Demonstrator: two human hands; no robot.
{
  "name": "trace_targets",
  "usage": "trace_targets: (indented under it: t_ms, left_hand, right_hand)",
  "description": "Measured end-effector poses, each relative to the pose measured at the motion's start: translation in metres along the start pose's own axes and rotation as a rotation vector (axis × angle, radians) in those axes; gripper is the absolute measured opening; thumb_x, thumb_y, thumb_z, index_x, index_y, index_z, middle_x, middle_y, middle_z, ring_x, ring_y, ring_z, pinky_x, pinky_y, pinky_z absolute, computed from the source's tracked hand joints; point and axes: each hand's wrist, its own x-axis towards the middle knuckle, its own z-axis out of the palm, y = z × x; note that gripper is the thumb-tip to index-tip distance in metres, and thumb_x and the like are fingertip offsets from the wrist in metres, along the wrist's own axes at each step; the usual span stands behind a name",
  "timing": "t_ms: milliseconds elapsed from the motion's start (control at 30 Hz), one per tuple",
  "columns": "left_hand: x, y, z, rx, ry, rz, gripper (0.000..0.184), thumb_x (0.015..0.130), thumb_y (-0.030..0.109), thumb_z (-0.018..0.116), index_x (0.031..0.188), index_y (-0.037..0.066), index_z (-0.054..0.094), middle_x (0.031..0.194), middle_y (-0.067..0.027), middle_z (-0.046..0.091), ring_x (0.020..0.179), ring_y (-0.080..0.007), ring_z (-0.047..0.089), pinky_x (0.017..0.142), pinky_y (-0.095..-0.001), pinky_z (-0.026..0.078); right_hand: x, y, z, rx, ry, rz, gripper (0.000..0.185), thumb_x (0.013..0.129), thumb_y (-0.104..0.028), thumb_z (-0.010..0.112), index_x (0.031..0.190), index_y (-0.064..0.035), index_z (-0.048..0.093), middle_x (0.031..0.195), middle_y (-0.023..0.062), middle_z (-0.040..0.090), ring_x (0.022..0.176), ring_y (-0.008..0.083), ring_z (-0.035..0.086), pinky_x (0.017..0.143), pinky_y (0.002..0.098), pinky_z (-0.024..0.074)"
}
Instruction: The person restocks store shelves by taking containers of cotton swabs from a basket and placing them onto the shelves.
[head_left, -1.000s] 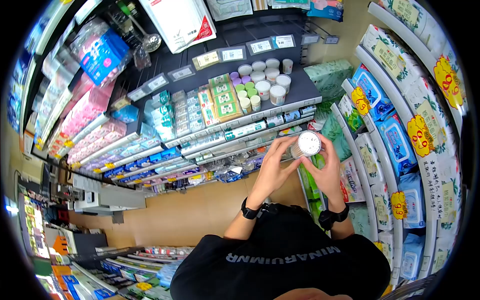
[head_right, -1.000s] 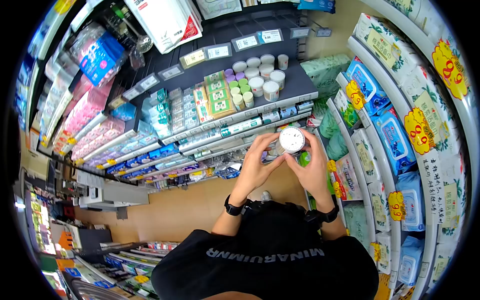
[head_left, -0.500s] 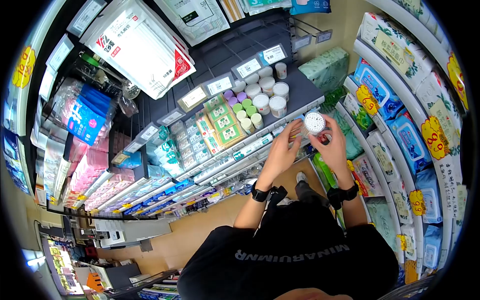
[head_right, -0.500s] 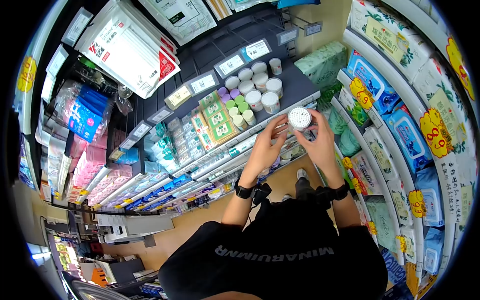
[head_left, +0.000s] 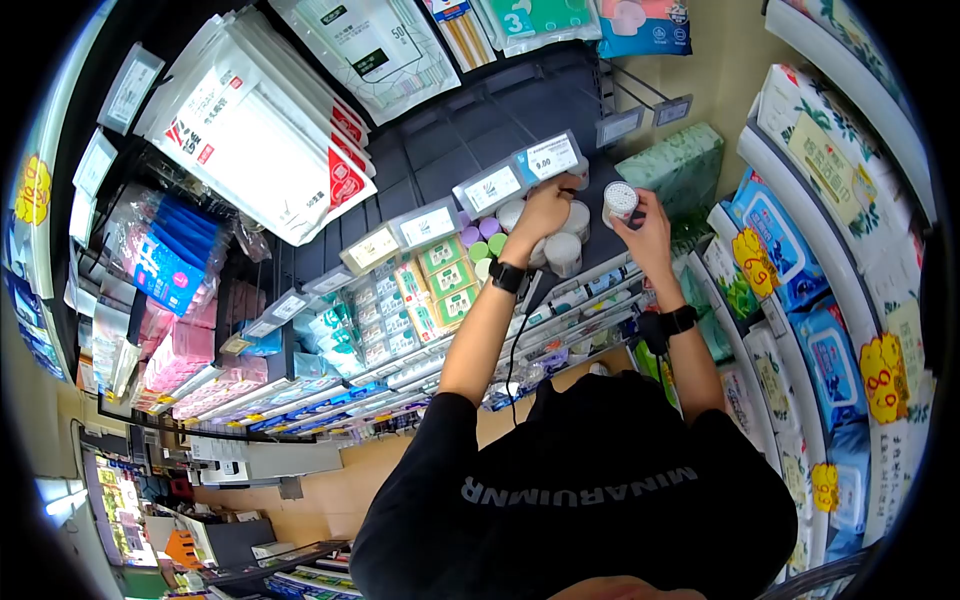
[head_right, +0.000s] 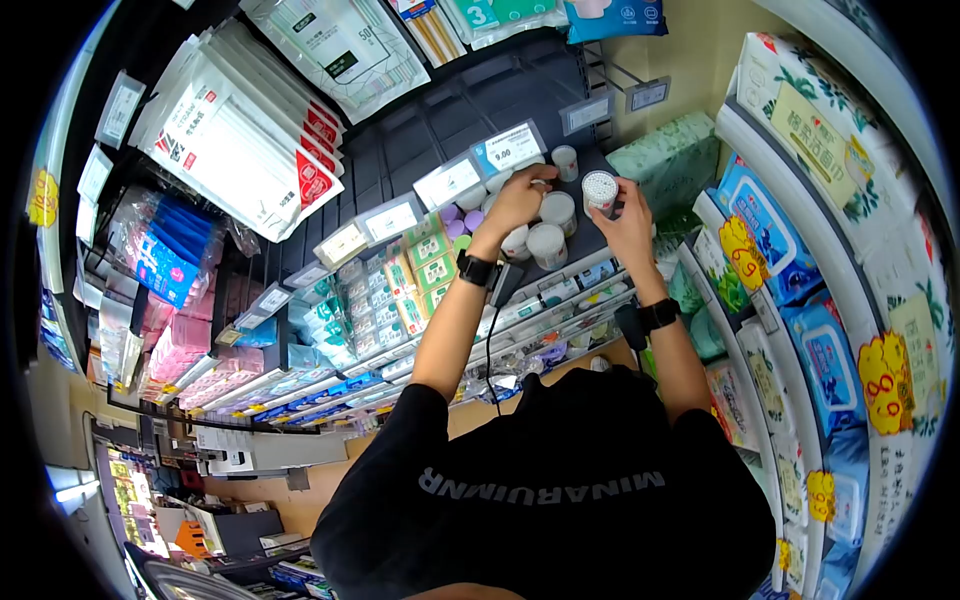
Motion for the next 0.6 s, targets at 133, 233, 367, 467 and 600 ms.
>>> trace_targets:
  t_ms: [133, 233, 367, 467, 600]
  left_hand:
    - [0.076, -0.118, 0.021, 0.215, 0.091, 0.082, 0.038, 0.089, 0.002, 0.047, 0.120, 0.002, 0.070, 0.112, -0.0177, 0.072, 0.105, -0.0306, 0.069, 0.092, -0.0378, 0.054]
    - [0.093, -0.119, 0.020, 0.307, 0.160, 0.232, 0.037, 0.090, 0.004, 0.048, 0.119, 0.005, 0.072, 0.117, -0.0171, 0.073, 0.106, -0.0316, 0.069, 0.094, -0.0394, 0.053]
    - [0.103, -0.111, 0.030, 0.042, 0.115, 0.188, 0.034, 0.094, 0.009, 0.049, 0.117, 0.003, 0.073, 0.091, -0.0208, 0.074, 0.075, -0.0306, 0.072, 0.070, -0.0395, 0.055]
    - [0.121, -0.128, 0.040, -0.313, 0.021, 0.015, 0.033, 0.096, 0.014, 0.049, 0.116, 0.002, 0.073, 0.080, -0.0237, 0.073, 0.060, -0.0299, 0.071, 0.058, -0.0394, 0.054]
    - [0.131, -0.108, 0.043, 0.384, -0.079, -0.059, 0.036, 0.099, 0.023, 0.051, 0.120, -0.001, 0.068, 0.091, -0.0245, 0.074, 0.080, -0.0365, 0.073, 0.074, -0.0434, 0.057]
  right_hand:
    - [0.031, 0.051, 0.032, -0.107, -0.047, 0.022, 0.060, 0.075, -0.012, 0.086, 0.126, -0.0019, 0.056, 0.114, 0.0157, 0.065, 0.101, 0.0297, 0.067, 0.081, 0.0388, 0.0552]
    - [0.046, 0.083, 0.053, -0.090, -0.100, 0.015, 0.057, 0.076, -0.012, 0.085, 0.124, -0.0030, 0.055, 0.115, 0.0177, 0.063, 0.104, 0.0351, 0.065, 0.088, 0.0441, 0.0536]
    - [0.052, 0.118, 0.078, -0.127, -0.126, -0.008, 0.059, 0.075, -0.012, 0.086, 0.124, -0.0004, 0.055, 0.114, 0.0171, 0.065, 0.102, 0.0320, 0.067, 0.085, 0.0405, 0.0554]
    - [0.054, 0.123, 0.086, -0.093, -0.139, 0.027, 0.056, 0.074, -0.009, 0.085, 0.121, -0.0008, 0.055, 0.115, 0.0196, 0.064, 0.105, 0.0375, 0.065, 0.089, 0.0435, 0.0534]
    - [0.058, 0.135, 0.092, -0.056, -0.142, 0.079, 0.054, 0.074, -0.009, 0.083, 0.119, -0.0021, 0.054, 0.117, 0.0219, 0.061, 0.110, 0.0431, 0.061, 0.092, 0.0479, 0.0504]
